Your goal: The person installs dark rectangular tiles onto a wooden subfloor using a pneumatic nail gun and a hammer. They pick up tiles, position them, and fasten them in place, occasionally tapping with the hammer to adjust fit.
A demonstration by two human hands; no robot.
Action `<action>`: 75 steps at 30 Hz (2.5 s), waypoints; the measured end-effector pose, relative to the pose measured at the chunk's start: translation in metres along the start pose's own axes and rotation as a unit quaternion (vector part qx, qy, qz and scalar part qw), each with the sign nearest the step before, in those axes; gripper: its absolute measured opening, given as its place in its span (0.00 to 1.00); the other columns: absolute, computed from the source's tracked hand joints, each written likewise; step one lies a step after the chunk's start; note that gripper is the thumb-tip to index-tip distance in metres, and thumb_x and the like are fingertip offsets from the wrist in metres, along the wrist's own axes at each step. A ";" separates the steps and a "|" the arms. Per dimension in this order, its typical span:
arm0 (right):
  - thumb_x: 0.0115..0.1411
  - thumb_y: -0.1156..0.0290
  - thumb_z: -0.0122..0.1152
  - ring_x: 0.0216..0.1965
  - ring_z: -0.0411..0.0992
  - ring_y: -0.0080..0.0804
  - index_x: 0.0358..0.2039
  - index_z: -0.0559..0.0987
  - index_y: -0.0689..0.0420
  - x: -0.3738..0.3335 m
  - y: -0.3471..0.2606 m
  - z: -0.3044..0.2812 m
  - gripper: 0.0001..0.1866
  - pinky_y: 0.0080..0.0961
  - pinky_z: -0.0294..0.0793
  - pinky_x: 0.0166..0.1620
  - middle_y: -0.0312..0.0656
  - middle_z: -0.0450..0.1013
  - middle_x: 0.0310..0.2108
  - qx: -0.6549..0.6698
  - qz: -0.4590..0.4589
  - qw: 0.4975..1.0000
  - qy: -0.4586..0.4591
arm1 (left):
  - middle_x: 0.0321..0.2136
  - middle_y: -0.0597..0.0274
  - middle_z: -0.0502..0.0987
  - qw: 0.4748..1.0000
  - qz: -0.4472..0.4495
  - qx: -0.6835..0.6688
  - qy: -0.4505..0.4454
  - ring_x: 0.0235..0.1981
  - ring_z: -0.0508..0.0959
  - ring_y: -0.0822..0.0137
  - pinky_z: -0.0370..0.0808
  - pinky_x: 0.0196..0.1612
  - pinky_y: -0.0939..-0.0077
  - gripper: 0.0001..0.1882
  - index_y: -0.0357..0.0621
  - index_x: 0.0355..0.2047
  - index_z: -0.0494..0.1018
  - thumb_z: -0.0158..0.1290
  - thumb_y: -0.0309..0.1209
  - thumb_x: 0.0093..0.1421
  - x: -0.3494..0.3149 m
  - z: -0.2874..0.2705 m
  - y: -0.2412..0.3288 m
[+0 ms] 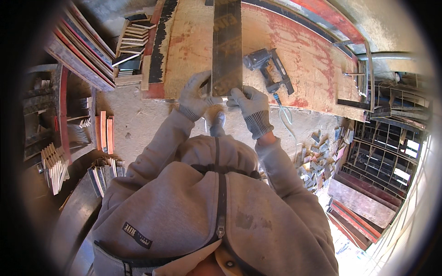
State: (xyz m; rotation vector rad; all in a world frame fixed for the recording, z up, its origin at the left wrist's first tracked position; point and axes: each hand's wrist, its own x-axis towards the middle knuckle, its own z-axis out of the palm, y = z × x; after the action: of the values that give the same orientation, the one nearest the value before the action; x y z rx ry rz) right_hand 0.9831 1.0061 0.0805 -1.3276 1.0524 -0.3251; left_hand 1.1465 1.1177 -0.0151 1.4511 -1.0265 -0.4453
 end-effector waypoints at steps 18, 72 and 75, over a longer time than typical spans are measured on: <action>0.70 0.66 0.64 0.34 0.83 0.32 0.52 0.79 0.69 0.011 0.014 -0.024 0.19 0.26 0.84 0.37 0.49 0.83 0.38 0.082 0.063 0.993 -0.064 | 0.53 0.53 0.78 0.997 0.067 -0.025 -0.023 0.55 0.79 0.54 0.77 0.60 0.64 0.34 0.48 0.55 0.82 0.78 0.31 0.44 0.009 -0.004 0.025; 0.63 0.74 0.58 0.17 0.71 0.34 0.16 0.70 0.56 -0.125 -0.105 -0.060 0.17 0.30 0.75 0.27 0.42 0.69 0.15 -0.047 0.179 0.974 -0.132 | 0.51 0.53 0.76 0.995 0.093 -0.046 -0.008 0.50 0.81 0.55 0.81 0.53 0.65 0.33 0.55 0.56 0.82 0.76 0.33 0.48 0.007 -0.004 0.014; 0.63 0.74 0.59 0.16 0.71 0.34 0.16 0.69 0.56 -0.126 -0.104 -0.060 0.18 0.29 0.75 0.26 0.42 0.69 0.15 -0.016 0.215 0.970 -0.114 | 0.51 0.52 0.75 0.995 0.102 -0.020 -0.007 0.51 0.81 0.55 0.81 0.54 0.66 0.33 0.56 0.57 0.82 0.76 0.33 0.48 0.007 -0.004 0.013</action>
State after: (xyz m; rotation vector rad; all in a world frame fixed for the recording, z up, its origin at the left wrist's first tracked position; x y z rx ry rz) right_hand 0.9075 1.0313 0.2347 -1.0986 1.1190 0.1675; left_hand 1.1487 1.1166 -0.0003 1.2931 -1.1583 -0.3266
